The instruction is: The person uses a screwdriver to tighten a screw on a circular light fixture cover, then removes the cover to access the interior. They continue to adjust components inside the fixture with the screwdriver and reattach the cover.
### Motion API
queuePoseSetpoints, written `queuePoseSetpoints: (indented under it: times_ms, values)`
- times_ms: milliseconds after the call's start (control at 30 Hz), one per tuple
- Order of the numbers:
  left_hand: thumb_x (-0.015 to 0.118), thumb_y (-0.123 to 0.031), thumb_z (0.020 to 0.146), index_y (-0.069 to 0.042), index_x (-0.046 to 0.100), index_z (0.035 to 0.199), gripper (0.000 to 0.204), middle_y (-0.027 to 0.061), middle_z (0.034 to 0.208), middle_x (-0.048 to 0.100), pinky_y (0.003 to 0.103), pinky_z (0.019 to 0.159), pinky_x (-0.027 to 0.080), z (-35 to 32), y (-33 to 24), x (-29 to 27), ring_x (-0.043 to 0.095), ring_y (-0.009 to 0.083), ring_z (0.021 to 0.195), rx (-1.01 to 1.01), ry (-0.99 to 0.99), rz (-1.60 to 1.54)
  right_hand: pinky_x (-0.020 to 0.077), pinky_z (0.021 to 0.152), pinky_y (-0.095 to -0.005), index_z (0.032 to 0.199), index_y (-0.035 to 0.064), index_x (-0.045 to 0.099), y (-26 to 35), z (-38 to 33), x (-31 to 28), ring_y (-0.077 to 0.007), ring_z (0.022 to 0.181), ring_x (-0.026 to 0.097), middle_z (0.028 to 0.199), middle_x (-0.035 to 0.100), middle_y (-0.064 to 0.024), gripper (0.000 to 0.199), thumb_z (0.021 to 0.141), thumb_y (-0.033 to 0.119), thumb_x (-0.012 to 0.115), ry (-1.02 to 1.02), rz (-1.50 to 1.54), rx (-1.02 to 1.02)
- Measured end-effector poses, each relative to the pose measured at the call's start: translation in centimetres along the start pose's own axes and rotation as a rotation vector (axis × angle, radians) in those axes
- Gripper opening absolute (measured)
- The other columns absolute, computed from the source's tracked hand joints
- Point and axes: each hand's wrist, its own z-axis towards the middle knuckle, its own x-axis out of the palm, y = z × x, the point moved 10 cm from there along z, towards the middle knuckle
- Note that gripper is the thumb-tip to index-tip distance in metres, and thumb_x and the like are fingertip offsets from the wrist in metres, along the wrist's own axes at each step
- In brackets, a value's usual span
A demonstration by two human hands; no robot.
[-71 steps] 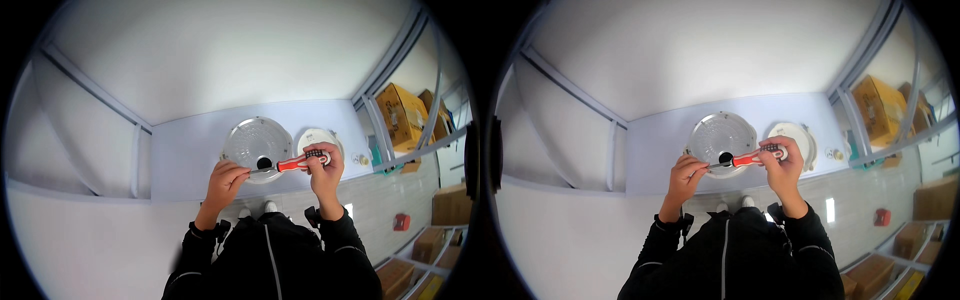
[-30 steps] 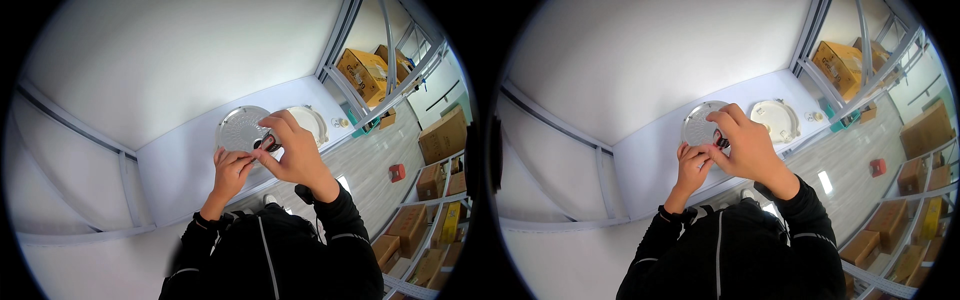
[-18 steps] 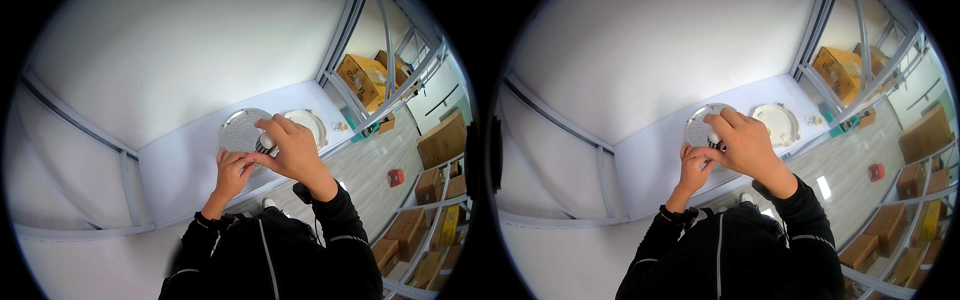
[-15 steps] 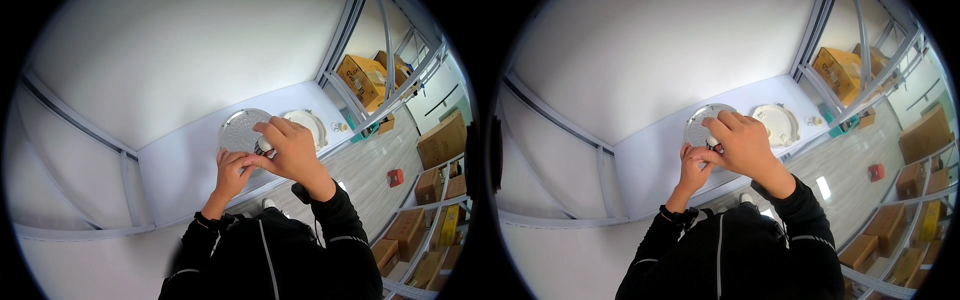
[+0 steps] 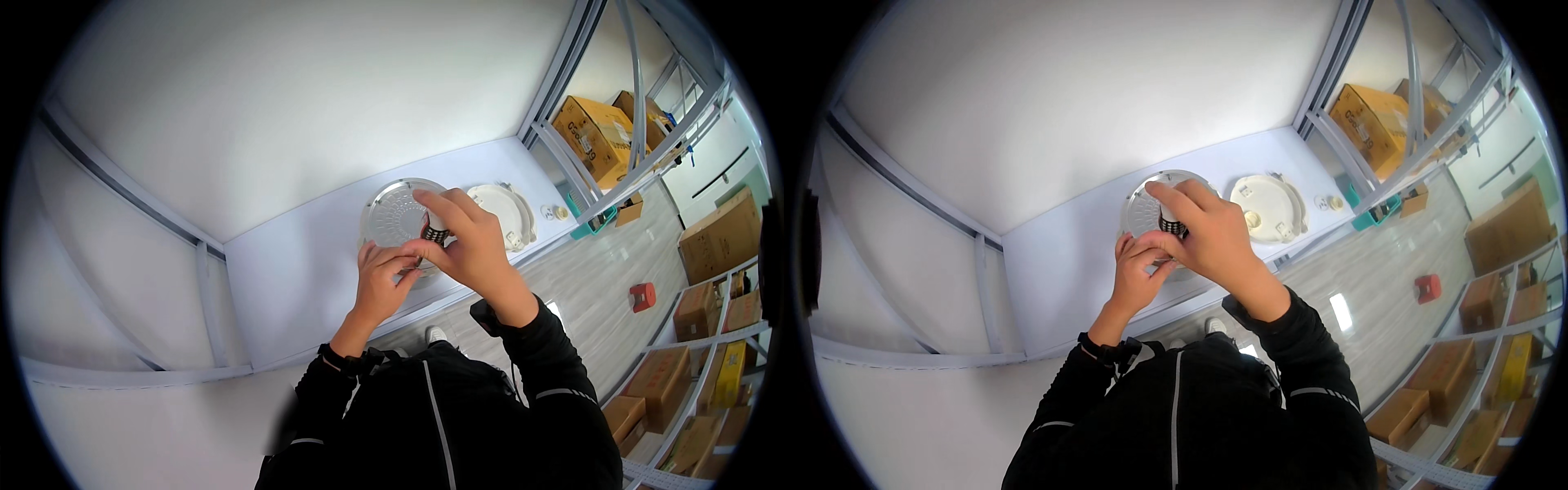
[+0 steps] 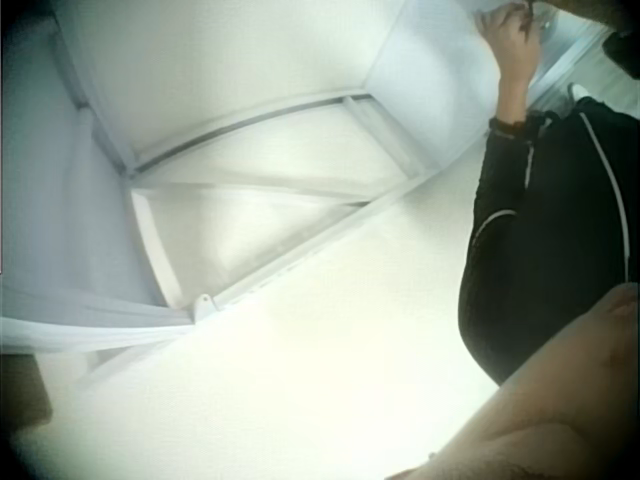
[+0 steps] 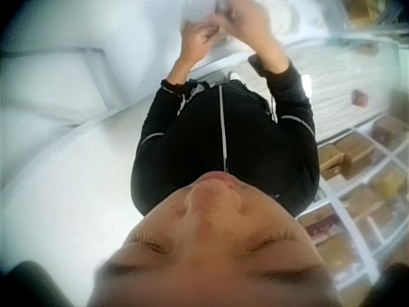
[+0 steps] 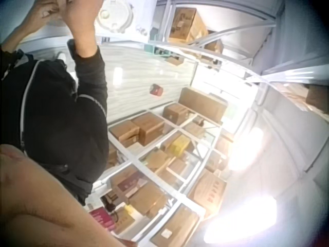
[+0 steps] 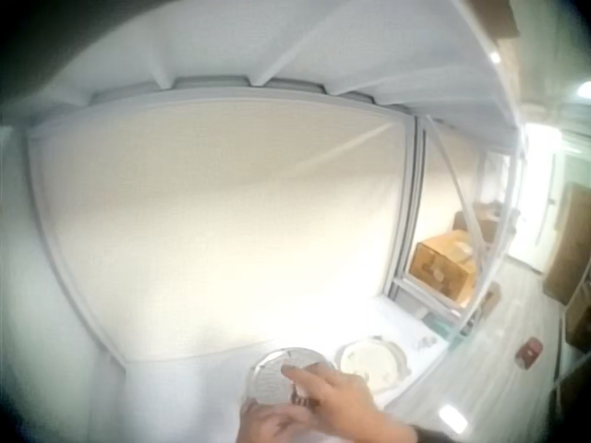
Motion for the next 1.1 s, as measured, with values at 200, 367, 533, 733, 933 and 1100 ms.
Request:
queuePoseSetpoints:
  times_ms: [200, 367, 533, 733, 933, 1100]
  values:
    - [0.086, -0.016, 0.082, -0.011, 0.078, 0.097, 0.018, -0.0023, 0.111, 0.074, 0.056, 0.115, 0.035, -0.1, 0.1, 0.0, 0.066, 0.0236, 0.106, -0.014, 0.008, -0.015, 0.0574, 0.084, -0.0355, 0.145, 0.0021, 0.058, 1.9, 0.3, -0.7, -0.0295, 0.096, 0.071, 0.111, 0.071, -0.0142, 0.062, 0.090, 0.011, 0.083, -0.183, 0.213, -0.149]
    - [0.086, -0.016, 0.082, -0.011, 0.079, 0.099, 0.019, -0.0022, 0.113, 0.074, 0.056, 0.116, 0.035, -0.1, 0.3, 0.0, 0.066, 0.0239, 0.105, -0.020, 0.022, -0.001, 0.0567, 0.090, -0.0363, 0.150, 0.0028, 0.056, -0.3, -0.3, 0.3, -0.0297, 0.120, 0.066, 0.137, 0.064, -0.0226, 0.067, 0.091, 0.017, 0.083, -0.039, 0.295, -0.001]
    - [0.085, -0.016, 0.083, -0.012, 0.080, 0.101, 0.019, -0.0025, 0.112, 0.074, 0.056, 0.118, 0.035, 0.1, 0.2, 0.1, 0.065, 0.0236, 0.106, -0.031, 0.022, -0.014, 0.0568, 0.089, -0.0365, 0.143, 0.0036, 0.062, 0.8, -0.6, -0.3, -0.0304, 0.112, 0.069, 0.139, 0.064, -0.0206, 0.063, 0.087, 0.016, 0.086, -0.148, 0.126, -0.146]
    - [0.084, -0.017, 0.084, -0.012, 0.080, 0.101, 0.018, -0.0025, 0.112, 0.074, 0.055, 0.118, 0.035, 0.0, 0.2, -0.2, 0.065, 0.0243, 0.107, -0.036, 0.016, -0.005, 0.0562, 0.079, -0.0361, 0.139, 0.0058, 0.068, 1.0, 0.1, -0.2, -0.0285, 0.100, 0.065, 0.133, 0.058, -0.0150, 0.057, 0.085, 0.013, 0.085, -0.084, 0.237, -0.139]
    - [0.085, -0.018, 0.084, -0.012, 0.080, 0.100, 0.017, -0.0023, 0.113, 0.074, 0.056, 0.119, 0.035, 0.1, 0.1, -0.3, 0.065, 0.0241, 0.108, -0.036, 0.020, -0.028, 0.0562, 0.079, -0.0336, 0.139, 0.0059, 0.067, 1.7, 0.1, -0.4, -0.0305, 0.100, 0.067, 0.131, 0.059, -0.0141, 0.057, 0.085, 0.008, 0.084, -0.039, 0.243, -0.093]
    - [0.085, -0.018, 0.084, -0.013, 0.080, 0.100, 0.017, -0.0015, 0.112, 0.074, 0.055, 0.117, 0.036, 0.0, 0.2, -0.2, 0.065, 0.0243, 0.108, -0.058, 0.026, -0.021, 0.0550, 0.078, -0.0323, 0.138, 0.0060, 0.068, 2.0, 0.6, -0.3, -0.0252, 0.092, 0.060, 0.114, 0.055, -0.0122, 0.057, 0.085, 0.013, 0.086, -0.086, 0.245, -0.140]
